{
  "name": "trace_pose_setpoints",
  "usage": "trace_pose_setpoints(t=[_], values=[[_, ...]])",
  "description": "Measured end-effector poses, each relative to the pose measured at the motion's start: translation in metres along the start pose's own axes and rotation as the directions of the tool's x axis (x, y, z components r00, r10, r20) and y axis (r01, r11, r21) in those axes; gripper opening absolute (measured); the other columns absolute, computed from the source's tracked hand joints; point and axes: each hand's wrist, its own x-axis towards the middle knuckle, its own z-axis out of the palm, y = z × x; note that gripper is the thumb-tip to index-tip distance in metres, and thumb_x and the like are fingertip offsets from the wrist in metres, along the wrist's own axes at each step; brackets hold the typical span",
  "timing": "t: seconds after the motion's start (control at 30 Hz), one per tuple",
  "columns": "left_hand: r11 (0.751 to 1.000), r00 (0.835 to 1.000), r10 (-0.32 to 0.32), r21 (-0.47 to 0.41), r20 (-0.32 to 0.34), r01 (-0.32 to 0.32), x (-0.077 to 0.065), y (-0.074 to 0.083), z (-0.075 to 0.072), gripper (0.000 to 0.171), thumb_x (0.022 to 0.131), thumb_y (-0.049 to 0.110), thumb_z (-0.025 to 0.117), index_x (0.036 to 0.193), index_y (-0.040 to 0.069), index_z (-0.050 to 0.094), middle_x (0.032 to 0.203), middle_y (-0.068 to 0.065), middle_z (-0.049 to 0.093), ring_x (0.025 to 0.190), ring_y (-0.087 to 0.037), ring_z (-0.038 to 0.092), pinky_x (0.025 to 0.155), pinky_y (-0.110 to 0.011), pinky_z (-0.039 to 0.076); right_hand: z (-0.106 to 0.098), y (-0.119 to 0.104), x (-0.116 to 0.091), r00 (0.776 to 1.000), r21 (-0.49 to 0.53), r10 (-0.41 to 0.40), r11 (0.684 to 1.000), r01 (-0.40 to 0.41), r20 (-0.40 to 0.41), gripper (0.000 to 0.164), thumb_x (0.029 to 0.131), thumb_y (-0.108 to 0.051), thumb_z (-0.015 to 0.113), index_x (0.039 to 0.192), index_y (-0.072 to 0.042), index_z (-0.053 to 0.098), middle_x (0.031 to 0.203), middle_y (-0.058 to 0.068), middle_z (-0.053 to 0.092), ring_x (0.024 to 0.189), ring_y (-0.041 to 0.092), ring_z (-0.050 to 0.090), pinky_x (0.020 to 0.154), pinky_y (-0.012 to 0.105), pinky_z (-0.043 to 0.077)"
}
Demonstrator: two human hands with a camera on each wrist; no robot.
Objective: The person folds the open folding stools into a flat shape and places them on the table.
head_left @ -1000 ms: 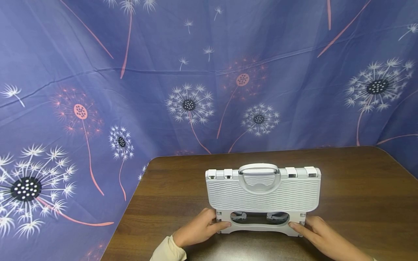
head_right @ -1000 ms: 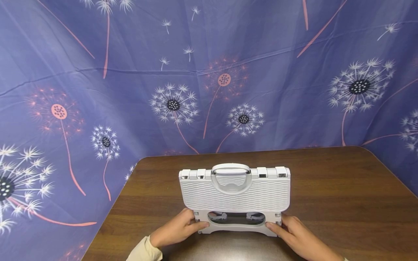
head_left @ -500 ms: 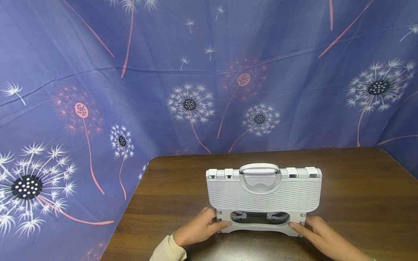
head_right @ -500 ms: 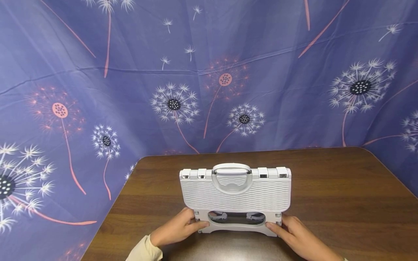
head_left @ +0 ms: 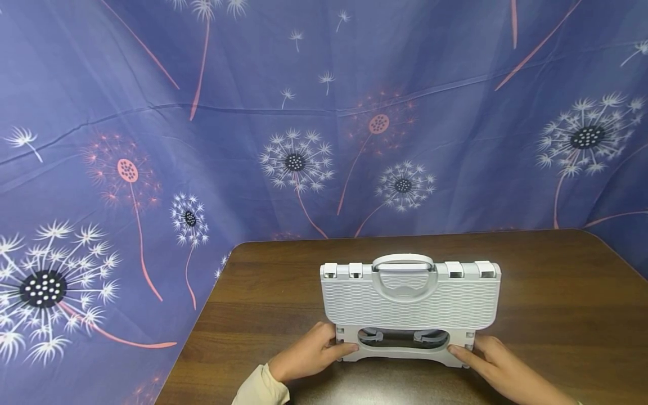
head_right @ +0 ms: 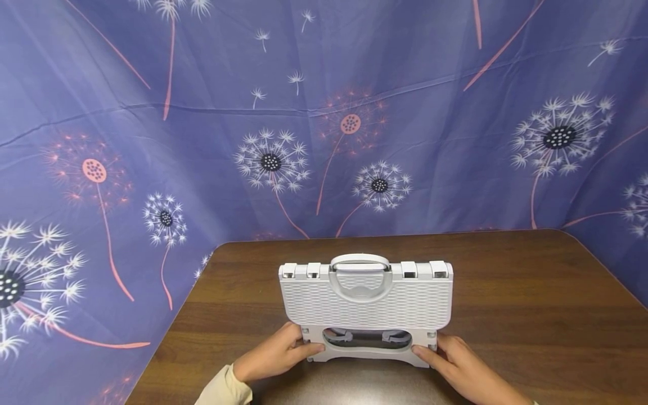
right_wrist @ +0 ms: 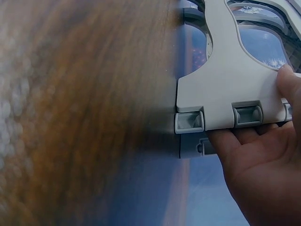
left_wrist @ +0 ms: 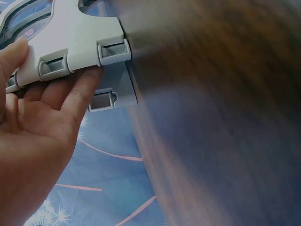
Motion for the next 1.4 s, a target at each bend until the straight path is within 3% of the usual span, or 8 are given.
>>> trace_pose_setpoints(t=[0.27, 0.5, 0.73, 0.87, 1.23, 1.4], values=[[1.000, 1.000, -0.022, -0.009, 0.009, 0.022, -0.0004, -0.0005, 0.0002, 0.029, 0.103, 0.029, 0.055, 0.124, 0.010, 0.064, 0.104, 0.009, 0.068, 0.081, 0.004, 0.052, 0.069, -0.016, 0.048, -0.0004, 0.0000, -0.0004, 0.999, 0.050, 0.019, 0.999, -0.020, 0.026, 0.023, 0.100, 0.004, 0.051, 0.121, 0.006, 0.060, 0.092, -0.009, 0.061, 0.072, -0.001, 0.050, 0.053, 0.024, 0.041], [1.000, 1.000, -0.007, -0.005, 0.005, 0.007, -0.0005, -0.0006, 0.0013, 0.029, 0.103, 0.027, 0.056, 0.125, 0.008, 0.063, 0.111, 0.006, 0.070, 0.088, 0.004, 0.056, 0.074, -0.017, 0.051, 0.0006, 0.0026, -0.0005, 1.000, 0.056, -0.001, 0.998, 0.000, 0.023, 0.022, 0.099, 0.006, 0.051, 0.117, 0.003, 0.064, 0.079, -0.020, 0.049, 0.066, -0.005, 0.044, 0.050, 0.020, 0.040], [1.000, 1.000, -0.006, 0.005, -0.001, 0.006, -0.0004, 0.0001, 0.0003, 0.028, 0.103, 0.026, 0.056, 0.123, 0.009, 0.064, 0.106, 0.007, 0.069, 0.084, 0.004, 0.054, 0.071, -0.017, 0.050, 0.0004, 0.0006, 0.0006, 1.000, 0.043, -0.013, 0.999, 0.013, 0.004, 0.022, 0.098, 0.006, 0.053, 0.114, -0.002, 0.066, 0.082, -0.015, 0.058, 0.068, -0.003, 0.048, 0.052, 0.022, 0.042], [1.000, 1.000, 0.004, 0.010, -0.004, -0.004, -0.0002, 0.0007, -0.0003, 0.030, 0.103, 0.026, 0.056, 0.126, 0.009, 0.062, 0.109, 0.007, 0.069, 0.086, 0.004, 0.055, 0.074, -0.018, 0.050, -0.0007, -0.0009, 0.0015, 1.000, 0.025, -0.024, 0.999, 0.024, 0.003, 0.023, 0.098, 0.006, 0.053, 0.116, 0.000, 0.066, 0.093, -0.011, 0.066, 0.074, -0.001, 0.052, 0.056, 0.023, 0.043], [1.000, 1.000, -0.021, -0.019, -0.002, 0.021, -0.0005, 0.0016, -0.0010, 0.028, 0.103, 0.027, 0.056, 0.122, 0.009, 0.065, 0.108, 0.007, 0.069, 0.087, 0.004, 0.055, 0.075, -0.018, 0.051, -0.0033, -0.0021, 0.0021, 0.999, 0.026, 0.033, 0.999, -0.034, 0.034, 0.022, 0.101, 0.002, 0.051, 0.119, 0.005, 0.063, 0.090, -0.013, 0.062, 0.069, -0.003, 0.047, 0.052, 0.021, 0.041], [1.000, 1.000, -0.022, -0.015, 0.002, 0.022, 0.0000, 0.0010, -0.0011, 0.028, 0.103, 0.028, 0.057, 0.122, 0.010, 0.065, 0.103, 0.009, 0.068, 0.083, 0.004, 0.053, 0.073, -0.017, 0.049, -0.0028, 0.0011, 0.0013, 0.999, 0.024, 0.019, 1.000, -0.020, 0.031, 0.022, 0.100, 0.003, 0.052, 0.118, 0.005, 0.063, 0.089, -0.013, 0.062, 0.070, -0.002, 0.048, 0.053, 0.021, 0.041]])
